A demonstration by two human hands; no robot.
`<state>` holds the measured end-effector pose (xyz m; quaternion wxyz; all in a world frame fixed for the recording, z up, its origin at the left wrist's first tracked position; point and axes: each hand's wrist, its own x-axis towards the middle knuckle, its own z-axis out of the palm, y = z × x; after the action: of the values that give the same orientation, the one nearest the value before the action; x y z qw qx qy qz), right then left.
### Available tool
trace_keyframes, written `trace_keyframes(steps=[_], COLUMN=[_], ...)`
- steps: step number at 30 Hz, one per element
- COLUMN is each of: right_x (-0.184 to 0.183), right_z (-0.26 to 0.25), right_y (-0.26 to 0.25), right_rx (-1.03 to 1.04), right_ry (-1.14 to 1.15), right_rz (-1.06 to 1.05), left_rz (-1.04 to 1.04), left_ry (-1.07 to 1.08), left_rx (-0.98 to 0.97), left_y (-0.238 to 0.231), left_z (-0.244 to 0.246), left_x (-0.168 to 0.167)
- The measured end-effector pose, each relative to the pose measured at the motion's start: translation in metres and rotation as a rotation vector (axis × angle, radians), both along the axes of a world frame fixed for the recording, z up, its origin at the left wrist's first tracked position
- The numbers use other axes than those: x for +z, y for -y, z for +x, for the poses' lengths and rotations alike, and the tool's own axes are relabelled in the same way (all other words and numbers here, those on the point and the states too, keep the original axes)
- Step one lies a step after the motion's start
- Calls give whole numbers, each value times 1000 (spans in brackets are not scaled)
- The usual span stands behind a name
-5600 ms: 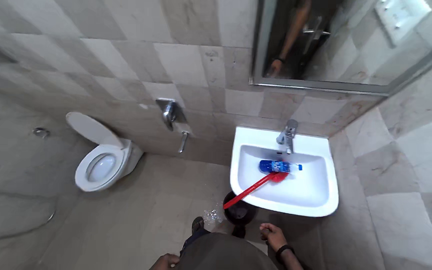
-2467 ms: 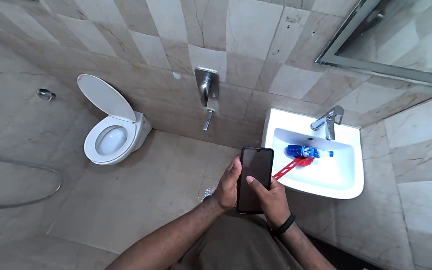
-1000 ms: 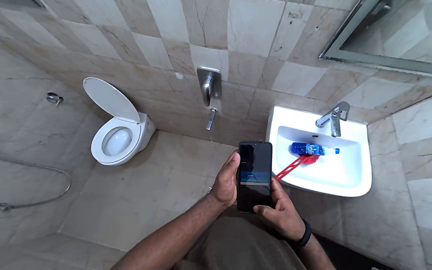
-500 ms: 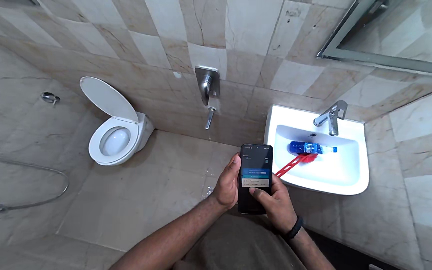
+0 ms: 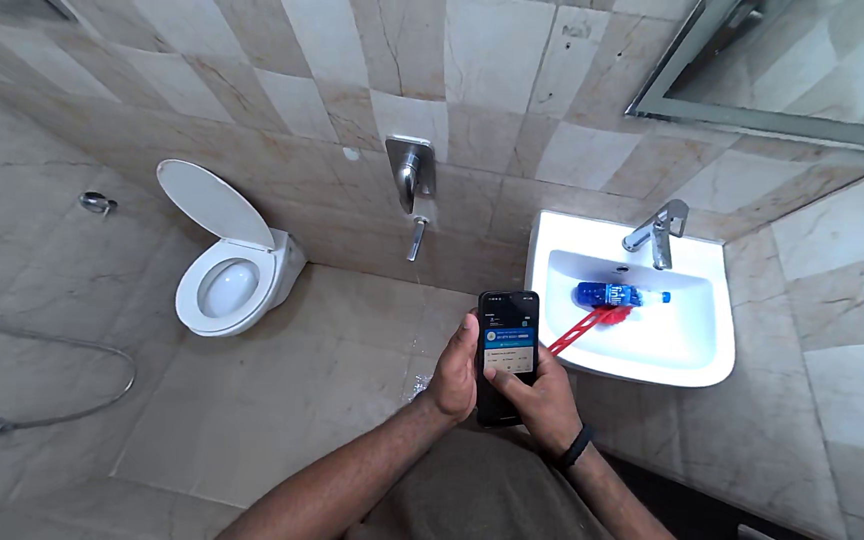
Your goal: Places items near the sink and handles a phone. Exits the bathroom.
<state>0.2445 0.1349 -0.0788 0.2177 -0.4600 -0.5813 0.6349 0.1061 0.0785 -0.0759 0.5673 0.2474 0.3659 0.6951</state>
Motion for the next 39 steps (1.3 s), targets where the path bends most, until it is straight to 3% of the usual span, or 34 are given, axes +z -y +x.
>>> trace_keyframes(steps=[13, 17, 24, 29, 33, 39], right_x=[-11, -24, -28, -36, -43, -50], right_z=[34, 67, 117, 139, 141, 125], right_y=[-11, -30, -73, -91, -103, -155], right_rx=[124, 152, 101, 13, 132, 328], right_ry=[-270, -474, -441, -507, -589, -379], right_rz=[-200, -379, -448, -447, -384, -215], left_rz=[-50, -118, -201, -325, -267, -316], left_ry=[78, 165, 277, 308, 444, 504], left_rx=[-39, -29, -19, -230, -414, -616], left_y=[-15, -37, -99, -129, -145, -189], left_z=[9, 29, 74, 88, 85, 42], left_x=[-19, -24, -39, -43, -54, -68])
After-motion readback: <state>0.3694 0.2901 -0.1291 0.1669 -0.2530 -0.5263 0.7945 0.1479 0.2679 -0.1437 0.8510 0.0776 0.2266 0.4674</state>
